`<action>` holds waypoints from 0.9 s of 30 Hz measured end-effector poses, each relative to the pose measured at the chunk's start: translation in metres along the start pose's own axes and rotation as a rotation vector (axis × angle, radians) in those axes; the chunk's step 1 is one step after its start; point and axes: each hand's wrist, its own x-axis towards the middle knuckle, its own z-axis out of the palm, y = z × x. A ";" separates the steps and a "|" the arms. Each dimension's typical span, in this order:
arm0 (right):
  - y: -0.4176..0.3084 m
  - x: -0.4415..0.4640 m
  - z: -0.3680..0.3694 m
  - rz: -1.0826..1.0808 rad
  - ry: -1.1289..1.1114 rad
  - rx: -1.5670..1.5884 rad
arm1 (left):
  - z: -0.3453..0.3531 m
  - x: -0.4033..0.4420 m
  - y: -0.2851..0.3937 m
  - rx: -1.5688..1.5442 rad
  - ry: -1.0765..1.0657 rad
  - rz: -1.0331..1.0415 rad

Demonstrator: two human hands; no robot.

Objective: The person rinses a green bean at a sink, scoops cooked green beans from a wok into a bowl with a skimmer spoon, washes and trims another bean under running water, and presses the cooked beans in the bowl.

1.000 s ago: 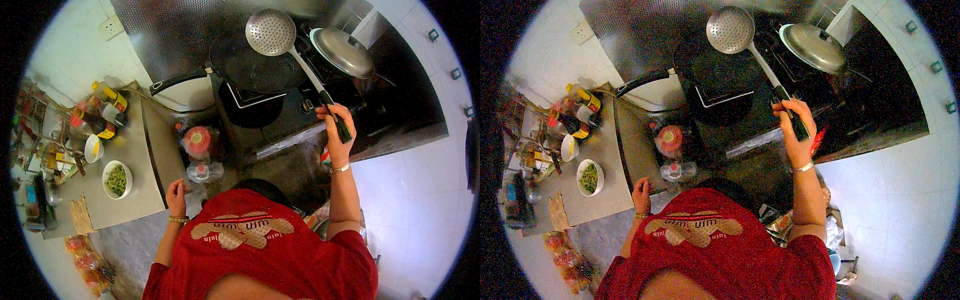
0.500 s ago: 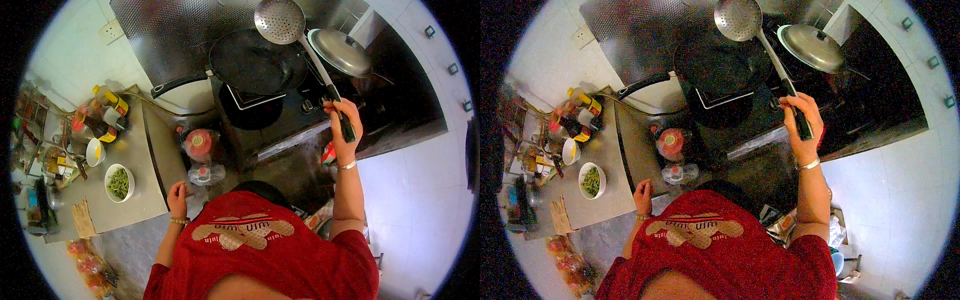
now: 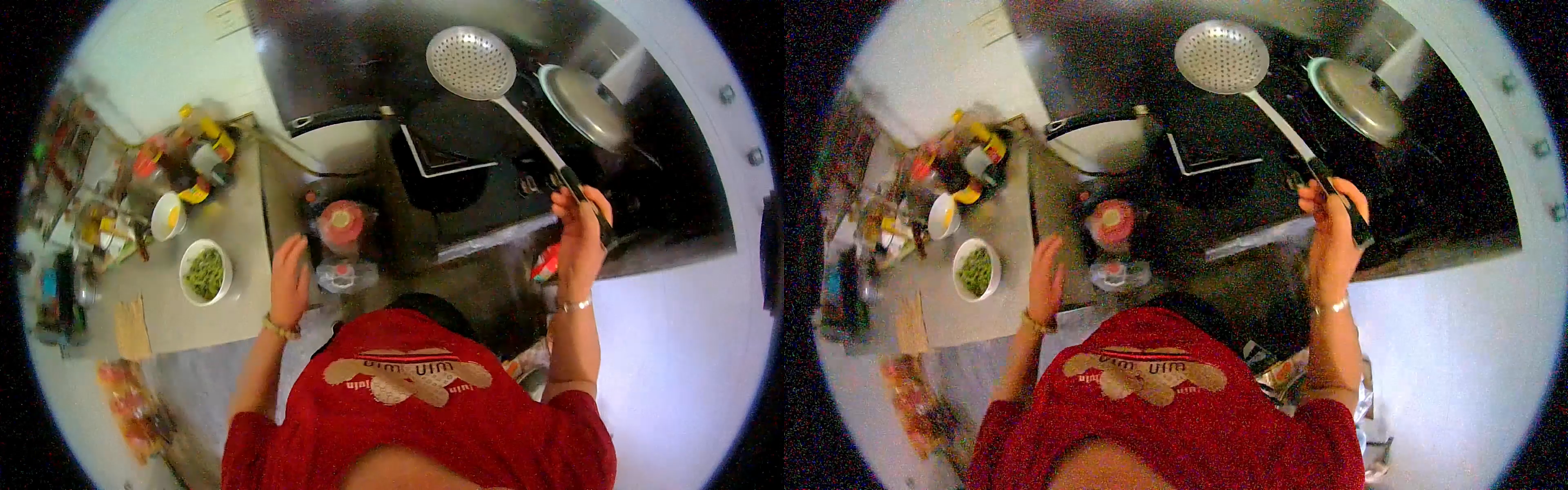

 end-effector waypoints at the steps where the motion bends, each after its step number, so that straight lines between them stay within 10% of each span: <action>1: -0.005 -0.005 0.004 -0.033 -0.090 -0.015 | -0.018 0.020 0.012 0.016 0.024 0.031; 7: -0.001 -0.047 0.067 -0.267 -0.704 -0.099 | -0.111 0.101 0.021 0.391 0.307 0.286; 14: 0.025 -0.102 0.157 -0.458 -1.078 -0.230 | -0.149 0.082 -0.063 0.695 0.477 0.114; 27: 0.066 -0.154 0.223 -0.499 -1.221 -0.166 | -0.138 -0.037 -0.127 0.499 0.372 -0.164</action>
